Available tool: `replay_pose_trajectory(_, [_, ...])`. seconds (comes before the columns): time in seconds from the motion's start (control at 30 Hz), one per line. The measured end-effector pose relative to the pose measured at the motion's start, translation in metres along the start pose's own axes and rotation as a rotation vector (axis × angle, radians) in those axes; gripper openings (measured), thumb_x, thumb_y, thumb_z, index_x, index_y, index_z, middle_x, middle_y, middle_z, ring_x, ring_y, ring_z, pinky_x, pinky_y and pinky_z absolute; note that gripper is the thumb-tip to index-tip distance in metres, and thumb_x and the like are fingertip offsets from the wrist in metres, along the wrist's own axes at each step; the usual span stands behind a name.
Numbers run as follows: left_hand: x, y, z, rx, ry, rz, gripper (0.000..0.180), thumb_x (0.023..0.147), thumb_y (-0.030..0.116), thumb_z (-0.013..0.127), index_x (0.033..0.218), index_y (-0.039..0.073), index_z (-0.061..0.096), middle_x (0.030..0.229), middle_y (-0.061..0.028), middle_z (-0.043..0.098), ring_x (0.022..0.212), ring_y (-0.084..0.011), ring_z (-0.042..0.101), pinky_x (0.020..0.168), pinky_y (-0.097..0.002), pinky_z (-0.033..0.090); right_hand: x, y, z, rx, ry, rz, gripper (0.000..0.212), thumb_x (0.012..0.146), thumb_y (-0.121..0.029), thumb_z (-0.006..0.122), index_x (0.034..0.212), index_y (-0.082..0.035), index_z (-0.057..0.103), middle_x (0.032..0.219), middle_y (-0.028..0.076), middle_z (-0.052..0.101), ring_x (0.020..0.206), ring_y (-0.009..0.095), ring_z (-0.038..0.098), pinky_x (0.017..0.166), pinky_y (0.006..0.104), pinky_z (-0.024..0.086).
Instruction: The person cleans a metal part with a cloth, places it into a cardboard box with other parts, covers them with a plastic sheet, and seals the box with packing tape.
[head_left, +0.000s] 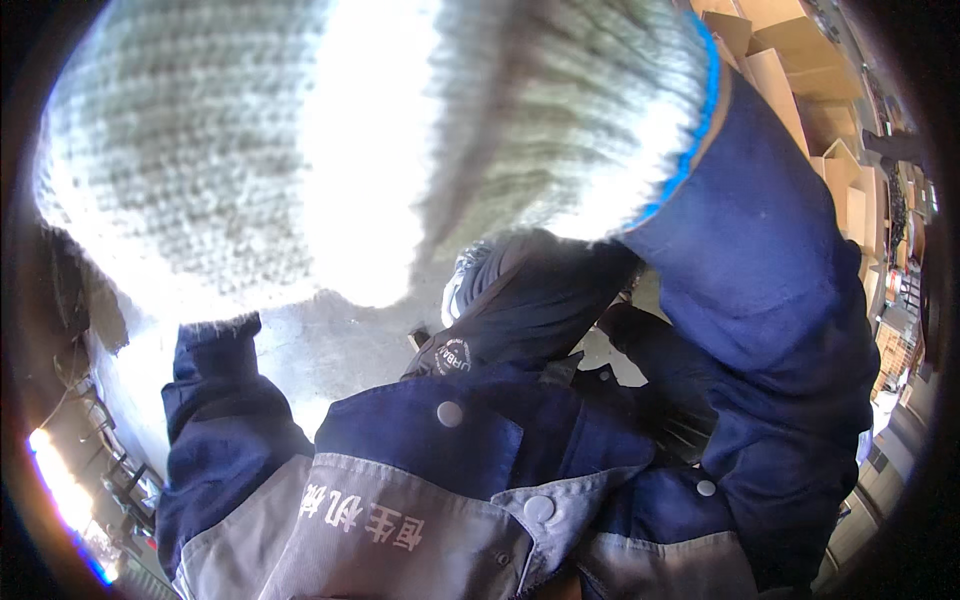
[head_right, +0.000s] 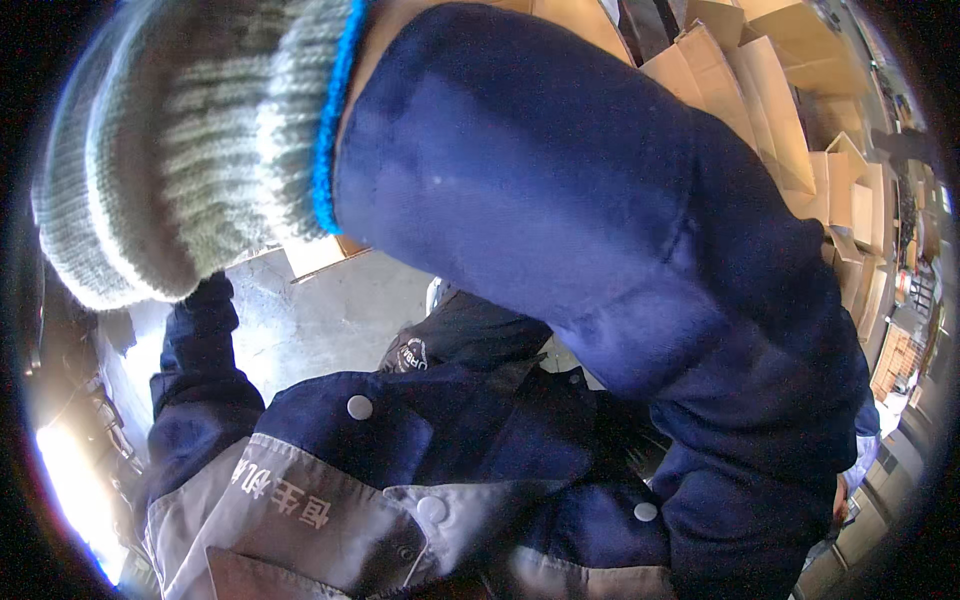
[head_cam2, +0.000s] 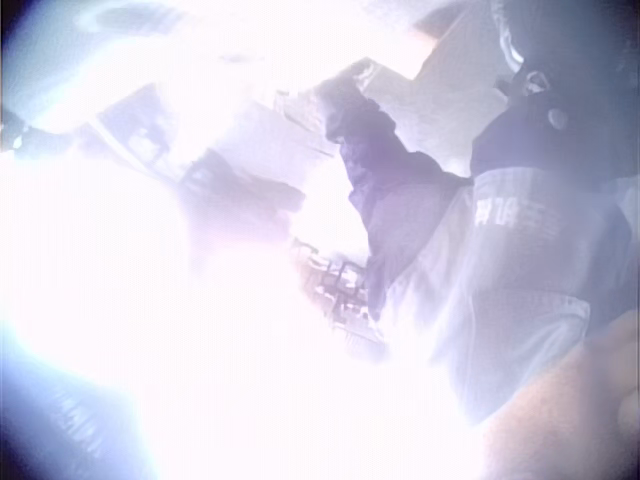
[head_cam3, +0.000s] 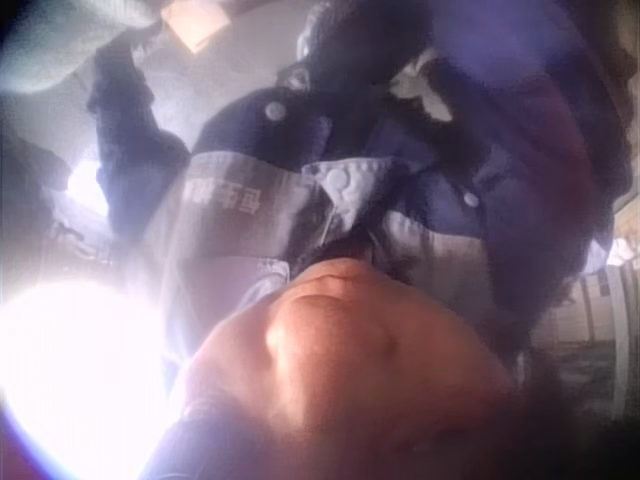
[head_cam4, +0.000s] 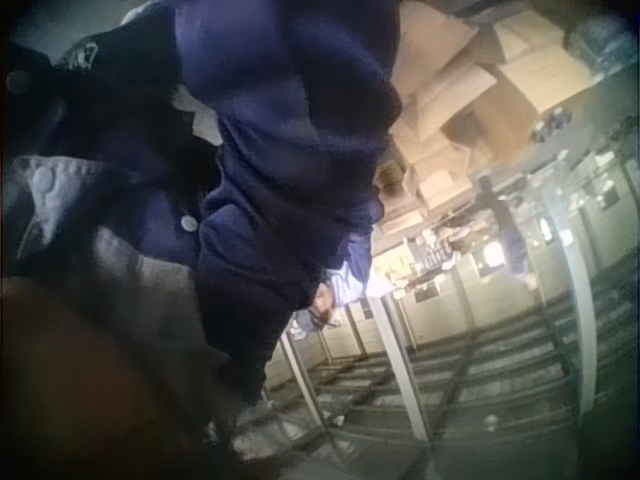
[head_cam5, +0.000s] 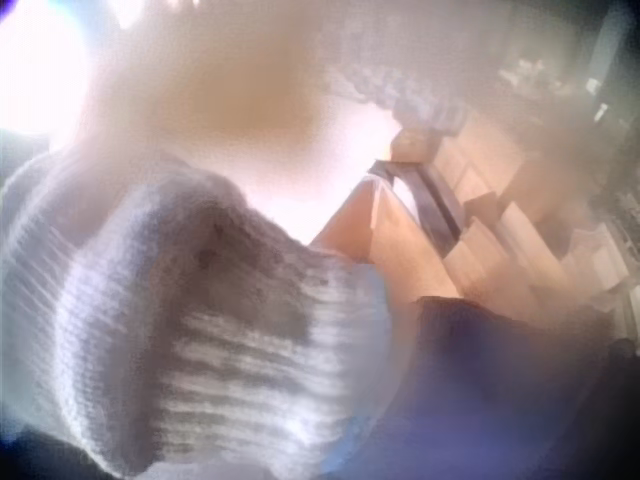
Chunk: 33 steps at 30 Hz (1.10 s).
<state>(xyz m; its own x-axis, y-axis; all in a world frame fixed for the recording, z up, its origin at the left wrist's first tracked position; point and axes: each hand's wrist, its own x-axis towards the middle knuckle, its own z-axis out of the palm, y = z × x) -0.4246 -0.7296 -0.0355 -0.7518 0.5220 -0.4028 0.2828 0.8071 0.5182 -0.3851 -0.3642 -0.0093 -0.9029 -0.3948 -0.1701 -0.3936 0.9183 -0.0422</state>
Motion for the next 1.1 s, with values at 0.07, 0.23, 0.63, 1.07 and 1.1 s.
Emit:
replay_pose_trajectory(0.07, [0.006, 0.006, -0.003, -0.004, -0.026, 0.05, 0.057, 0.085, 0.017, 0.071, 0.134, 0.001, 0.048, 0.125, -0.0175, 0.059, 0.115, -0.0233, 0.058, 0.099, -0.0341, 0.046, -0.004, 0.01, -0.003, 0.007, -0.011, 0.0, 0.038, 0.094, -0.024, 0.055, 0.131, -0.013, 0.056, 0.112, 0.016, 0.066, 0.103, 0.029, 0.064, 0.087, 0.0443, 0.052])
replay_pose_trajectory(0.23, [0.025, 0.011, -0.006, -0.044, -0.079, 0.121, 0.063, 0.084, 0.018, 0.072, 0.138, 0.001, 0.044, 0.13, -0.0178, 0.055, 0.119, -0.0241, 0.054, 0.102, -0.0347, 0.044, -0.004, 0.019, -0.001, 0.008, -0.021, -0.006, 0.038, 0.094, -0.024, 0.056, 0.129, -0.011, 0.056, 0.112, 0.016, 0.066, 0.103, 0.029, 0.064, 0.086, 0.0436, 0.052])
replay_pose_trajectory(0.63, [0.097, 0.01, -0.015, -0.768, -0.181, 0.479, 0.078, 0.082, 0.022, 0.076, 0.146, 0.003, 0.034, 0.141, -0.0185, 0.046, 0.129, -0.0261, 0.046, 0.108, -0.0359, 0.039, 0.013, 0.043, -0.014, 0.019, -0.013, -0.061, 0.037, 0.094, -0.026, 0.057, 0.126, -0.008, 0.059, 0.111, 0.016, 0.067, 0.104, 0.027, 0.064, 0.085, 0.0418, 0.054])
replay_pose_trajectory(1.07, [0.21, 0.038, 0.081, 0.335, 0.107, 0.706, 0.104, 0.082, 0.062, 0.065, 0.146, -0.009, 0.025, 0.141, -0.0315, 0.042, 0.132, -0.0381, 0.044, 0.11, -0.037, 0.035, 0.009, 0.081, -0.035, 0.09, 0.197, -0.185, 0.037, 0.094, -0.029, 0.059, 0.122, -0.005, 0.061, 0.111, 0.016, 0.067, 0.104, 0.026, 0.065, 0.083, 0.0399, 0.056])
replay_pose_trajectory(1.1, [0.21, 0.044, 0.091, 0.608, 0.252, 0.705, 0.106, 0.08, 0.064, 0.065, 0.146, -0.009, 0.026, 0.14, -0.0329, 0.043, 0.129, -0.0408, 0.047, 0.11, -0.0375, 0.035, 0.002, 0.076, -0.028, 0.132, 0.183, -0.162, 0.037, 0.094, -0.029, 0.059, 0.122, -0.005, 0.061, 0.111, 0.016, 0.067, 0.104, 0.026, 0.065, 0.083, 0.0398, 0.056])
